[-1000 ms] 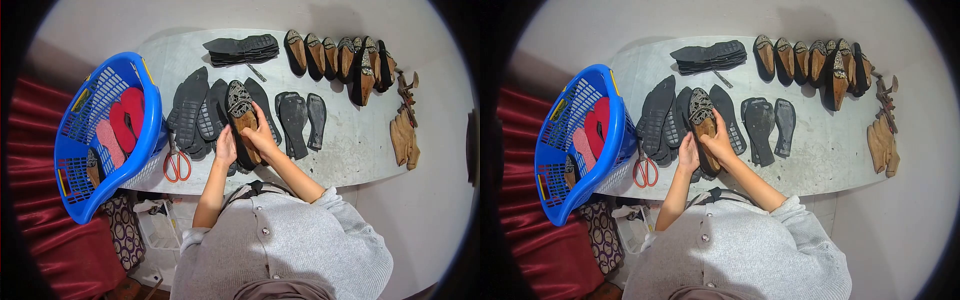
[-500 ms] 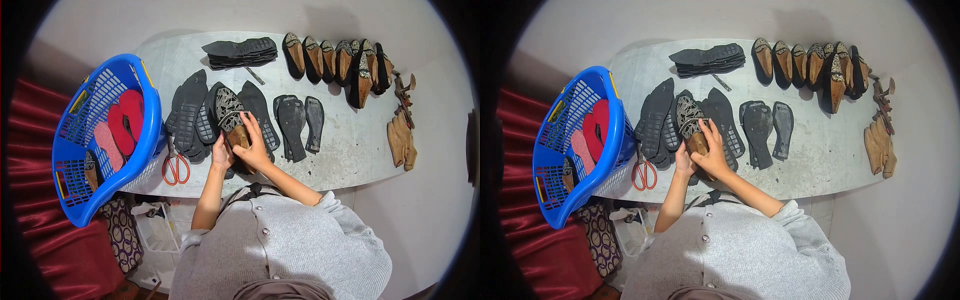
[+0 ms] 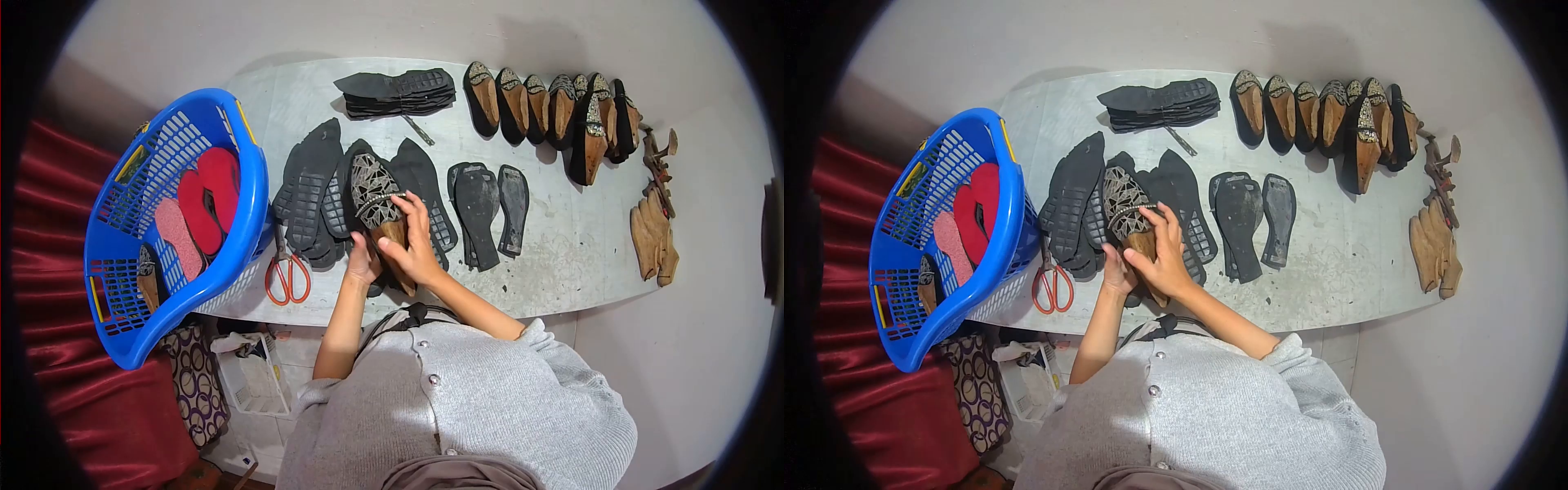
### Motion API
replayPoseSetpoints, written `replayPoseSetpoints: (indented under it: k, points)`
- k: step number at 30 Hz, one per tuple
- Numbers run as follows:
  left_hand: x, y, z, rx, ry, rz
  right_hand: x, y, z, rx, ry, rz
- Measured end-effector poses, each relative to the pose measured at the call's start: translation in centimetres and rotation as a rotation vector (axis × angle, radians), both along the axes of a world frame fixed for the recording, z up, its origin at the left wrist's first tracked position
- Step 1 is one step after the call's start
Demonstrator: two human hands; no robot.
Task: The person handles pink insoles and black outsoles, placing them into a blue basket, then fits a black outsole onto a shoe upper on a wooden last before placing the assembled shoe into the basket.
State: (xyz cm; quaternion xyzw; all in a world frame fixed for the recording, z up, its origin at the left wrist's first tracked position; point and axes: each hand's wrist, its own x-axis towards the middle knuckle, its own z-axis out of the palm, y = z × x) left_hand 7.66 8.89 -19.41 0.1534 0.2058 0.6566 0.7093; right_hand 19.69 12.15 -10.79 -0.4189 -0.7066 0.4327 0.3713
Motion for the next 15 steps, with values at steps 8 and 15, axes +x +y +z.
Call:
replayPoseSetpoints:
  k: [8,15]
  points:
    - [0.1,-0.2,-0.4,-0.099,0.192,-0.057,-1.1,8.4,2.6,-0.32,0.522,0.167]
    - [0.3,0.2,1.0,-0.085,0.261,-0.094,-1.7,12.0,4.6,-0.429,0.246,0.422]
